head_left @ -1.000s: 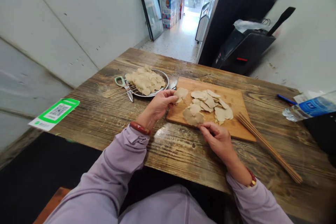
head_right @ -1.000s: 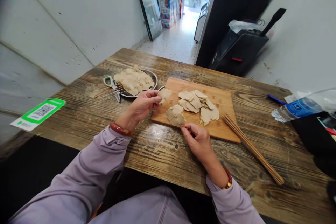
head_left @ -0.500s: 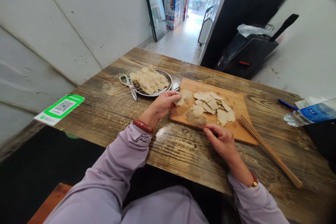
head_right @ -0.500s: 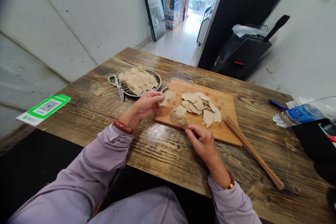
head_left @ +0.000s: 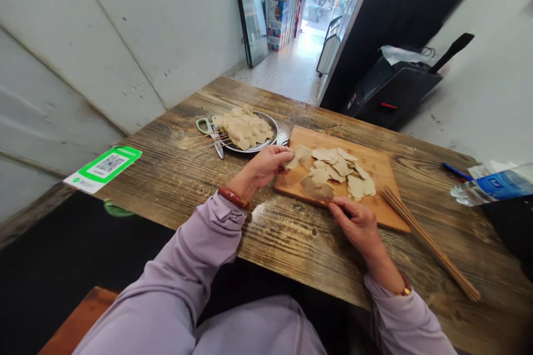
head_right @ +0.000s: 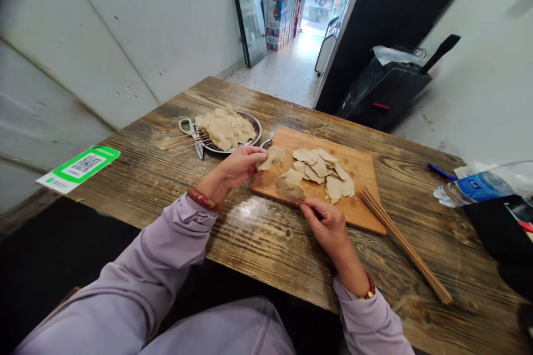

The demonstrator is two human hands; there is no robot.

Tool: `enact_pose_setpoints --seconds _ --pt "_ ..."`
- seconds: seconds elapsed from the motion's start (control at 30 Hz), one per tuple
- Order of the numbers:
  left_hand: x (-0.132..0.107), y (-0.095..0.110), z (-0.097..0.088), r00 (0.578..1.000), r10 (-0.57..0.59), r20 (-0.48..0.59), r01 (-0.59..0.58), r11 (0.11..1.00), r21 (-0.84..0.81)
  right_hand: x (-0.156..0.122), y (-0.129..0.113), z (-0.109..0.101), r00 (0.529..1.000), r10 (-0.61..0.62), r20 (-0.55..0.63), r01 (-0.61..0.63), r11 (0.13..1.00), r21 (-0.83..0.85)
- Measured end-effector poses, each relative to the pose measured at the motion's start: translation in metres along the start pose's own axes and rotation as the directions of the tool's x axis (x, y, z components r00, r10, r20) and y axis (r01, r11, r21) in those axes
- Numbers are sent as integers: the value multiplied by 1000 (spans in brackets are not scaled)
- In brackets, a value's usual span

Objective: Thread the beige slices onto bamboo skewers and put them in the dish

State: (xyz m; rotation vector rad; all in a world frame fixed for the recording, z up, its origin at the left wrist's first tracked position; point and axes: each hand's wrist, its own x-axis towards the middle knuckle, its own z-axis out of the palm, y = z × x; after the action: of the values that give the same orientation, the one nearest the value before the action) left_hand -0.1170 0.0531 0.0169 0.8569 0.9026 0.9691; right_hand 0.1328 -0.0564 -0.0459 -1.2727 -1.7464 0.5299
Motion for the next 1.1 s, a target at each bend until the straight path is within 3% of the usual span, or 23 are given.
enact_pose_setpoints --seconds 0.3,0.47,0.6,0.83,1.1 --pt "-1 -2 0 999 25 42 -26 999 30 1 -2 3 999 -30 -32 29 999 -35" --pt "0 -5 2 991 120 53 -125 987 106 1 -7 7 998 -29 -54 27 999 -28" --pt "-1 -5 4 976 214 23 -215 960 179 -1 -12 11 998 8 -67 -10 999 -31" --pt "0 -6 4 956 288 -61 -267 936 230 0 -19 15 998 45 -43 -45 999 0" --pt "2 -8 2 930 362 -65 -325 891 318 4 -25 14 995 99 12 -99 993 65"
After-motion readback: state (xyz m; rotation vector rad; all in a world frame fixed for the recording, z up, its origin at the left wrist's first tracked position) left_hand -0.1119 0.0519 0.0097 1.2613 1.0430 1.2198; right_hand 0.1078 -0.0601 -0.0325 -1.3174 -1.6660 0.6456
